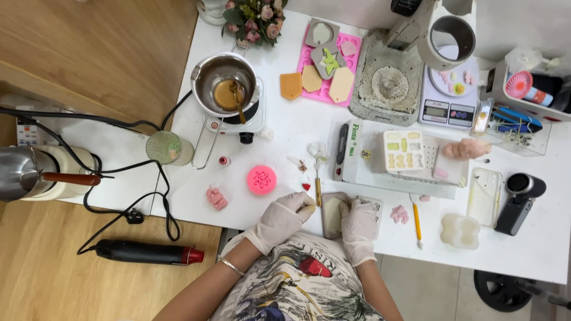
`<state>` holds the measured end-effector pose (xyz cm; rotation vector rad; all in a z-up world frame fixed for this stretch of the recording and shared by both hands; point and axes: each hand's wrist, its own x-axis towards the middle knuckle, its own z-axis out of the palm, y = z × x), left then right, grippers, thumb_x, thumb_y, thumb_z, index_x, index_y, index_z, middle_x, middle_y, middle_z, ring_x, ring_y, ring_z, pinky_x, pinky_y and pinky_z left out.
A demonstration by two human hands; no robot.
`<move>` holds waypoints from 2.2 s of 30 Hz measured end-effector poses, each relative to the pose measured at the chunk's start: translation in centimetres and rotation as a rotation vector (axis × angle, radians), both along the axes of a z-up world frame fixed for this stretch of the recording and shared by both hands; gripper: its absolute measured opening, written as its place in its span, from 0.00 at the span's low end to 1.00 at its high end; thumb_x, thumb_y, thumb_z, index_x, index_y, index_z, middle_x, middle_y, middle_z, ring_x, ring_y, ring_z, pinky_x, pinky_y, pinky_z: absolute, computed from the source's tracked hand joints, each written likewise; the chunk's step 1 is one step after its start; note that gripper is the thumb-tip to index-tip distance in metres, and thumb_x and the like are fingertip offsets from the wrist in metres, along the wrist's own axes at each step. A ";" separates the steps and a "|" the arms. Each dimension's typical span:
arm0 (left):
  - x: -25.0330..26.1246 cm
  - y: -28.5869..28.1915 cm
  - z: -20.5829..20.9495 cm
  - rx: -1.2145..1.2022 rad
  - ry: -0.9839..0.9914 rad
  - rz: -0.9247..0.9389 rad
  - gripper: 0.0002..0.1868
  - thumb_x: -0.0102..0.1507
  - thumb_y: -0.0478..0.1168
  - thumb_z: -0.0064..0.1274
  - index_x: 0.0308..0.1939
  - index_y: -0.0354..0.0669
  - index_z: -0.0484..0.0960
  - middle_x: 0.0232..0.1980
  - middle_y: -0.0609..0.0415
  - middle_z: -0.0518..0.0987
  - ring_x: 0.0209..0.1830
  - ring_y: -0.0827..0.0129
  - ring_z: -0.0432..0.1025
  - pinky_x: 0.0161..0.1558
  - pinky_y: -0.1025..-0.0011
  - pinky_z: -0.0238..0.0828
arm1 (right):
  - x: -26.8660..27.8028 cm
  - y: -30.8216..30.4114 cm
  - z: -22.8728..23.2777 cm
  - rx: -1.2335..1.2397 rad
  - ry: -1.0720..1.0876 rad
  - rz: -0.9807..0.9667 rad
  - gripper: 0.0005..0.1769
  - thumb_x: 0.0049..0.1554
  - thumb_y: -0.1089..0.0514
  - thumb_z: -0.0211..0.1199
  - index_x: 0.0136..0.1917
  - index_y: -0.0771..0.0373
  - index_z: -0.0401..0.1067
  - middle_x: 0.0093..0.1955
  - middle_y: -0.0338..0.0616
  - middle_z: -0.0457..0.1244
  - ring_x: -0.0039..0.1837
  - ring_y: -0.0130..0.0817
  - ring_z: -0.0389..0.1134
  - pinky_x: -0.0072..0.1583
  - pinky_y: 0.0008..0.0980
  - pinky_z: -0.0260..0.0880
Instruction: Melting wax pieces in a metal pot on a hot plate and adding liquid ingredients like fragrance or color.
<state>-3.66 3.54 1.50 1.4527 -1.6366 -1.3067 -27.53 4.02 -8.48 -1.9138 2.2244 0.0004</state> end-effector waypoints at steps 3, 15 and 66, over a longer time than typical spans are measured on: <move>0.7 0.6 -1.6 0.013 -0.049 -0.045 0.08 0.65 0.43 0.54 0.41 0.44 0.80 0.41 0.47 0.82 0.41 0.52 0.77 0.44 0.60 0.73 | -0.5 0.9 -2.8 -0.163 0.097 0.098 0.17 0.62 0.46 0.61 0.49 0.64 0.71 0.49 0.60 0.66 0.52 0.56 0.69 0.54 0.49 0.69; 3.0 0.5 -2.9 -0.162 0.148 -0.026 0.20 0.68 0.37 0.54 0.64 0.45 0.74 0.58 0.46 0.75 0.55 0.65 0.74 0.55 0.69 0.75 | 6.8 0.1 12.5 0.043 -1.239 -0.644 0.16 0.61 0.52 0.59 0.56 0.63 0.67 0.43 0.41 0.68 0.35 0.32 0.65 0.33 0.36 0.66; 23.9 -22.1 2.9 -0.166 0.687 0.616 0.17 0.58 0.18 0.47 0.46 0.36 0.83 0.45 0.52 0.85 0.42 0.74 0.78 0.44 0.77 0.77 | 27.3 -32.5 14.9 -0.486 -0.609 1.197 0.14 0.54 0.71 0.64 0.51 0.58 0.70 0.50 0.42 0.65 0.56 0.45 0.64 0.61 0.39 0.63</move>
